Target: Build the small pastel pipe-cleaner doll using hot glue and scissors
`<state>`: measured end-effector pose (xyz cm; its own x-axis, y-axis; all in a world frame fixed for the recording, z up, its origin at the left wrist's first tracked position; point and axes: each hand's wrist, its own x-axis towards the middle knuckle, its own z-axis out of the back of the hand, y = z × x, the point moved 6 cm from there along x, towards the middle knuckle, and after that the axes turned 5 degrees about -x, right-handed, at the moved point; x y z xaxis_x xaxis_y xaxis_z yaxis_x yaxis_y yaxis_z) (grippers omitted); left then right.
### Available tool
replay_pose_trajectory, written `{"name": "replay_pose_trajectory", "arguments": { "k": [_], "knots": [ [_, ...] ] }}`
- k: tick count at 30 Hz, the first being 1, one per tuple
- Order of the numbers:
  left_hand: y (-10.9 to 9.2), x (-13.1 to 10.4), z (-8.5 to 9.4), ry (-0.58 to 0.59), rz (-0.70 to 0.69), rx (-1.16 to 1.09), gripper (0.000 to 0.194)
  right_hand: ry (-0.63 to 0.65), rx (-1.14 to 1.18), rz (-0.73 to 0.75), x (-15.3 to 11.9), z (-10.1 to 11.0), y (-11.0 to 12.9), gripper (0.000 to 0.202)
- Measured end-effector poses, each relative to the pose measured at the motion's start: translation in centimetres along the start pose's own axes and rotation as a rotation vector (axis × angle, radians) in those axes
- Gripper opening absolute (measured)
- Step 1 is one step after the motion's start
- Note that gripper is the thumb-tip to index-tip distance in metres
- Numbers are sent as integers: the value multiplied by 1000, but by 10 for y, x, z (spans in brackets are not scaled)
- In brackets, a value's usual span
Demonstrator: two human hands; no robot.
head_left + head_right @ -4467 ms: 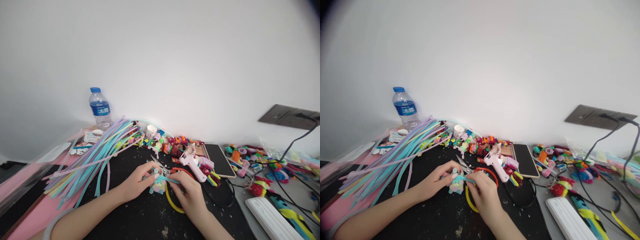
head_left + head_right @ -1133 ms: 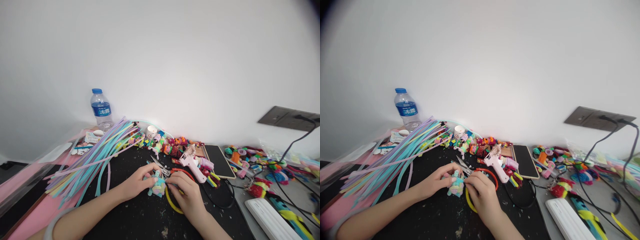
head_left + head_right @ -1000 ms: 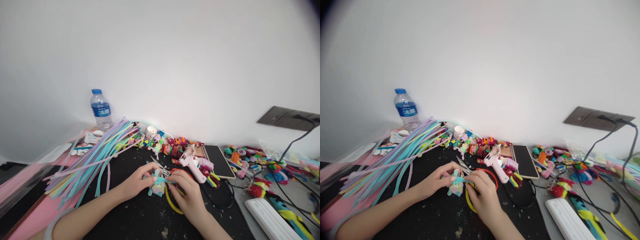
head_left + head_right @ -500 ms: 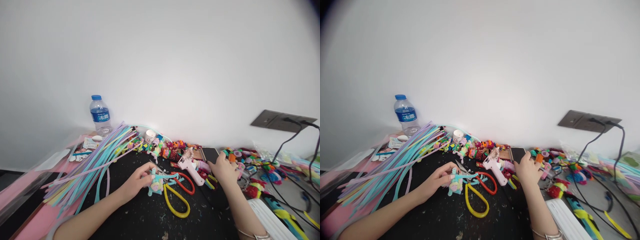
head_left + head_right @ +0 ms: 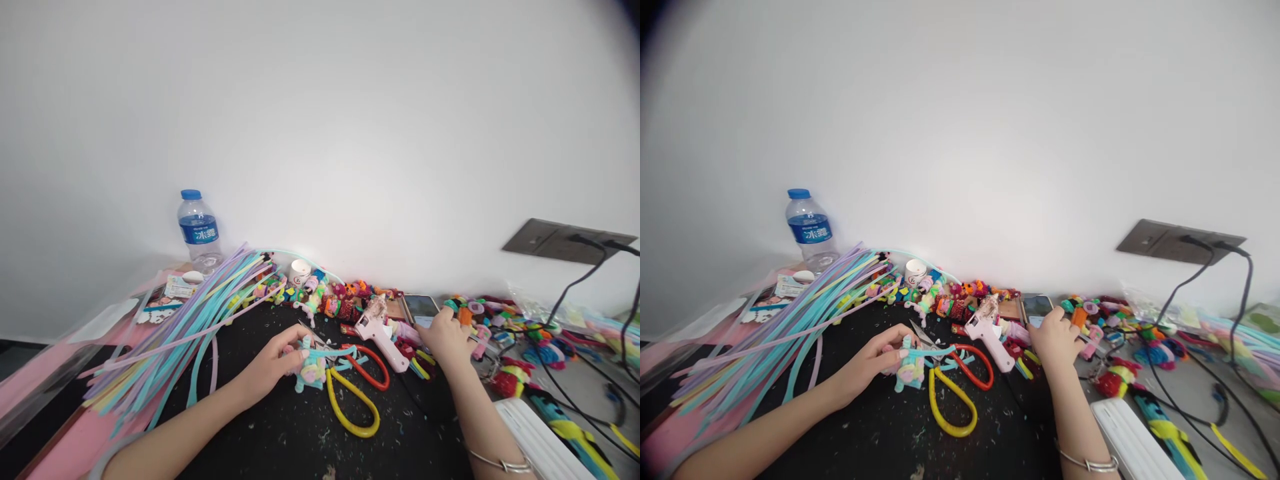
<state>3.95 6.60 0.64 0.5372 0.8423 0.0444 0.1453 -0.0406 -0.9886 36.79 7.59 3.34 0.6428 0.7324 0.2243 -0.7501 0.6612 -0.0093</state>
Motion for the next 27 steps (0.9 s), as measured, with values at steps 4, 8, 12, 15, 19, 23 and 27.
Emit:
{"name": "replay_pose_trajectory", "arguments": {
  "k": [4, 8, 12, 15, 19, 23, 27],
  "knots": [
    [1, 0, 0, 8, 9, -9, 20, -12, 11, 5, -3, -1, -1, 55],
    [1, 0, 0, 8, 3, -15, 20, -34, 17, -1, -2, 0, -1, 57],
    [2, 0, 0, 8, 14, -23, 20, -57, 23, 4, -3, -4, -3, 56],
    [2, 0, 0, 11, 19, -27, 18, -73, 26, 7, -6, -6, -5, 57],
    [1, 1, 0, 11, 10, -23, 15, -222, 99, 30, -10, 29, 6, 54],
    [-1, 1, 1, -4, 9, -22, 15, -372, 587, 379, -34, 71, 22, 30],
    [-1, 1, 2, -22, 3, -27, 15, 234, 1043, 852, -115, -14, -14, 22]
  ]
}}
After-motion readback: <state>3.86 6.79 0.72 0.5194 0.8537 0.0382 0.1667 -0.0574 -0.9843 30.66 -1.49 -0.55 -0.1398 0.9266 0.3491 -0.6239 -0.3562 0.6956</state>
